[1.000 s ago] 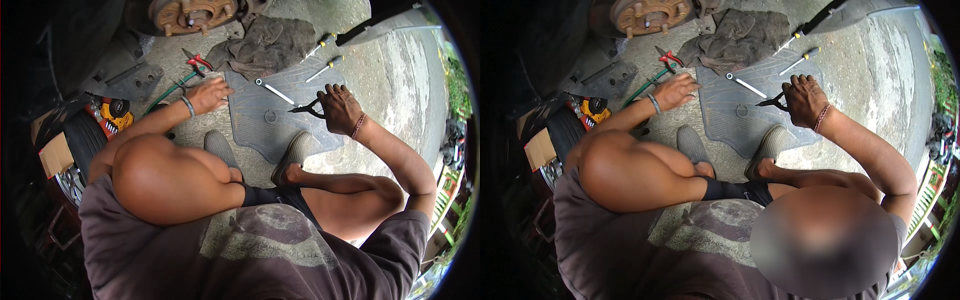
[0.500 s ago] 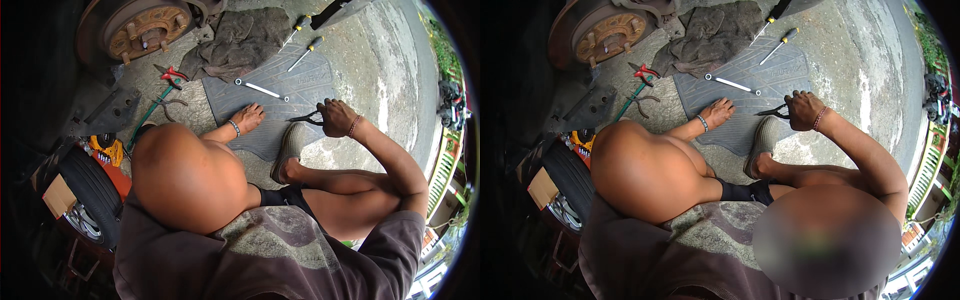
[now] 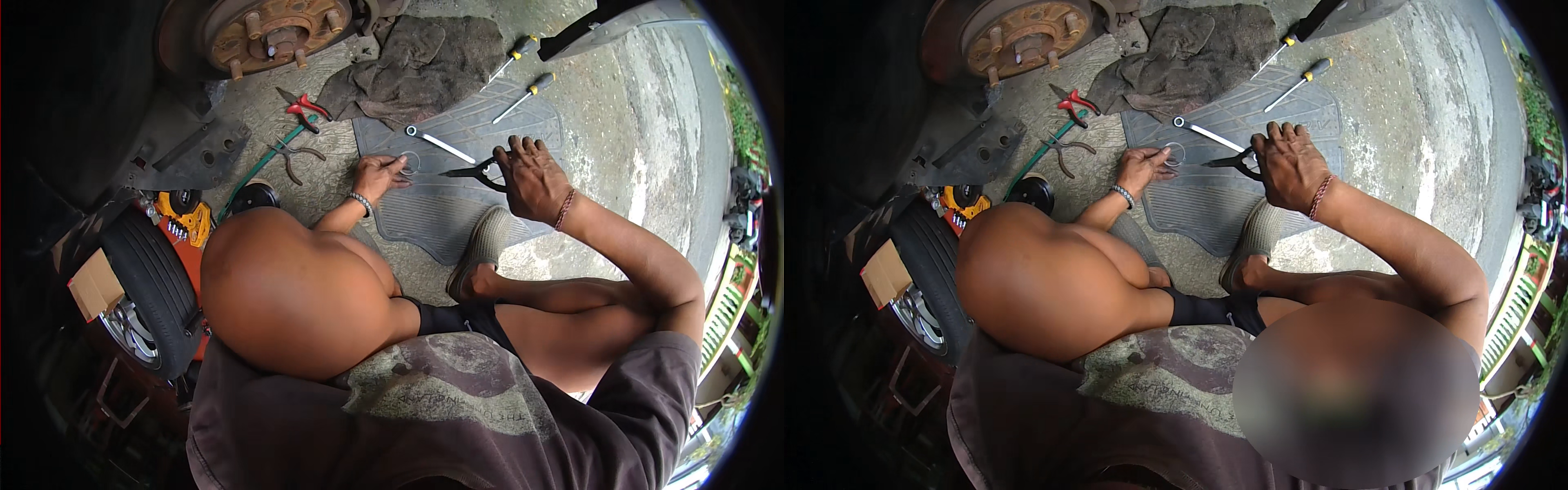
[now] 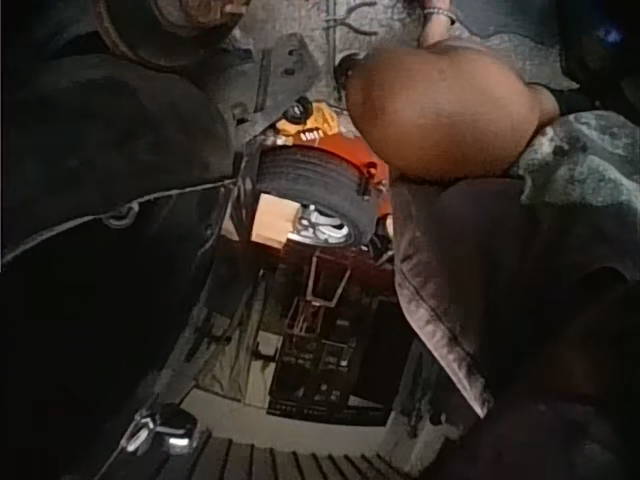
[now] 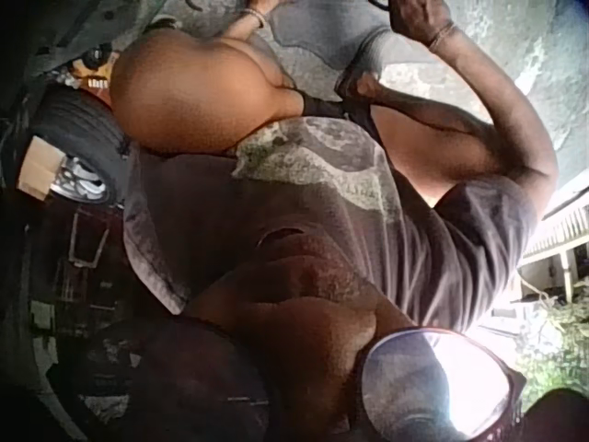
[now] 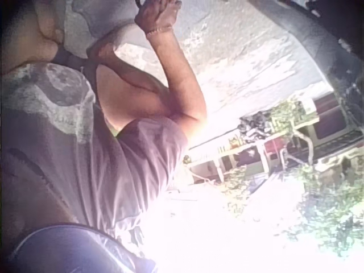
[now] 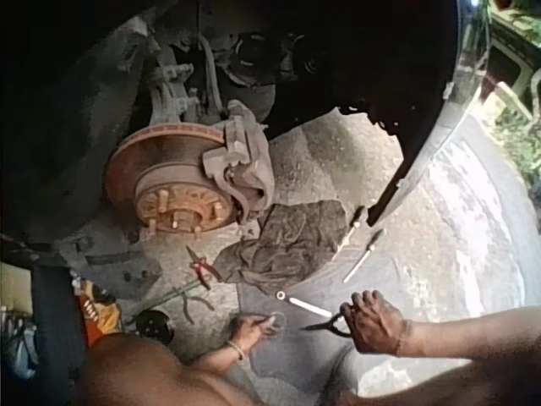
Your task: The recorder is shown working on a car's brake assembly, specifically cleaning or inspecting components while the car is on a jack.
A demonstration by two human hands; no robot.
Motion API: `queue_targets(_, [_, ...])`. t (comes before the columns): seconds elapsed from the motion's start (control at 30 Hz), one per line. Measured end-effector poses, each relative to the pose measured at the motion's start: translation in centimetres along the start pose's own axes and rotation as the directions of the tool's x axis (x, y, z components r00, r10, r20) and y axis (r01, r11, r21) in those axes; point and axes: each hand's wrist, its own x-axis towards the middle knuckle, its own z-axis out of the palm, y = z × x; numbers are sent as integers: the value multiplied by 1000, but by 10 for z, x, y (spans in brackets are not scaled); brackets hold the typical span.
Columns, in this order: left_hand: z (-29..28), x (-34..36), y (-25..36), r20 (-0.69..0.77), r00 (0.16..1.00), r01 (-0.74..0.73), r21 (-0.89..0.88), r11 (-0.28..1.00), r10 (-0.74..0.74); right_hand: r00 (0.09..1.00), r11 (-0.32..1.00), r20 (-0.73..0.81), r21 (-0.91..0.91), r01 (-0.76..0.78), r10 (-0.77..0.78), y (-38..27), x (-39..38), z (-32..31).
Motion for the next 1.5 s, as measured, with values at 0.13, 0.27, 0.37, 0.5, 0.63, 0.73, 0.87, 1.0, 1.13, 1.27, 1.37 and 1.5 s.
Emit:
queue_targets(0.13, [11,-24,1,-56,998,-47,-178,983,38,989,989,-132,-140,55,-73,-15,9,-9])
queue_targets(0.27, [18,-37,7,-60,996,-76,-165,983,66,998,996,-20,-78,52,-54,-21,18,-19])
queue_targets(0.37, [20,-37,8,-70,995,-83,-181,980,71,996,990,-48,-130,62,-69,-20,20,-14])
queue_targets(0.5, [19,-39,8,-75,994,-96,-187,978,83,998,992,39,-118,49,-45,-28,24,-19])
queue_targets(0.63, [16,-38,7,-88,991,-116,-197,974,100,952,1000,304,-11,-23,25,-33,34,-39])
queue_targets(0.73, [16,-38,5,-85,991,-123,-189,974,108,952,998,303,-63,-14,32,-34,34,-35])
queue_targets(0.87, [19,-39,7,-80,991,-120,-196,973,106,967,994,252,-111,-9,37,-33,34,-25])
queue_targets(1.0, [21,-40,6,-51,993,-112,-193,975,104,997,971,-1,-227,71,-73,-34,40,-27])
queue_targets(1.13, [24,-40,6,-6,993,-113,-196,974,114,992,962,-73,-262,80,-102,-32,47,-36])
queue_targets(1.27, [7,-27,0,24,981,-190,-129,973,194,986,941,-78,-319,115,-147,-29,59,-62])
queue_targets(1.37, [-10,-27,11,65,943,-331,95,939,326,975,895,-61,-413,171,-214,-25,69,-69])
queue_targets(1.5, [-22,-32,44,113,844,-450,679,580,524,959,888,-64,-399,230,-277,-30,84,-69])
